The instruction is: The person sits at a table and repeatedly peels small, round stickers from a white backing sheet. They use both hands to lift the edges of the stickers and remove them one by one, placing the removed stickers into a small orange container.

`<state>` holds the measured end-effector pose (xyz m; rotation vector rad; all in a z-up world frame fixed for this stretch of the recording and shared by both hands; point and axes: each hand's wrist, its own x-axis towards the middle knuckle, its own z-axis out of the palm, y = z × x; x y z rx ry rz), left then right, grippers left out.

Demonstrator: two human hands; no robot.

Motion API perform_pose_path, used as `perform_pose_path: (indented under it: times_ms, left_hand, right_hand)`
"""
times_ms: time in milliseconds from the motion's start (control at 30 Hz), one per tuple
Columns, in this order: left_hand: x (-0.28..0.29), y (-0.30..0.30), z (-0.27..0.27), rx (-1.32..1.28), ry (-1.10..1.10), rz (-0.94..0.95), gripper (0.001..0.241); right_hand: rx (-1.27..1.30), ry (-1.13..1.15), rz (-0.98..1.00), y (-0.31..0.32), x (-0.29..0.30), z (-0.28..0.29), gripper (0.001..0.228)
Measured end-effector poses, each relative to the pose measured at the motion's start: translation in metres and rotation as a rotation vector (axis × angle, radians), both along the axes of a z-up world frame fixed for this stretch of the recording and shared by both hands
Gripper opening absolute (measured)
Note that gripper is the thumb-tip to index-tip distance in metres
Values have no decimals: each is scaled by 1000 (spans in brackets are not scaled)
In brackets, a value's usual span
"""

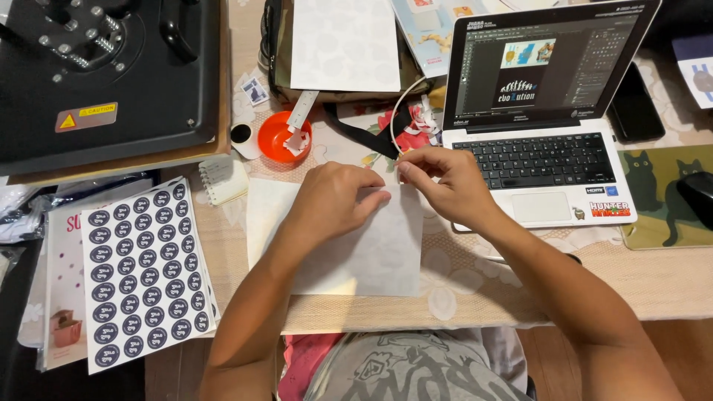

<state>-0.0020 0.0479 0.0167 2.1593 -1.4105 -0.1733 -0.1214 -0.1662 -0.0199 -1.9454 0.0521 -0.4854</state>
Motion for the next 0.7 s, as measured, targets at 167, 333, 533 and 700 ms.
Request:
perform_pose_path:
  times_ms: [167,333,533,700]
  left_hand:
    - [-6,-2,3,-23,-7,9,18]
    - [-12,-2,13,-48,-12,12,17]
    - [-14,-3,13,-44,-9,37,17]
    - [-18,-4,18,-63,21,62,18]
  right_hand:
    - [43,40,33,-3,-4,-2,16]
    - [63,65,64,-4,-4,0,17]
    - [101,91,94,-4,-6,10,17]
    - [204,167,168,-9,-8,14,22]
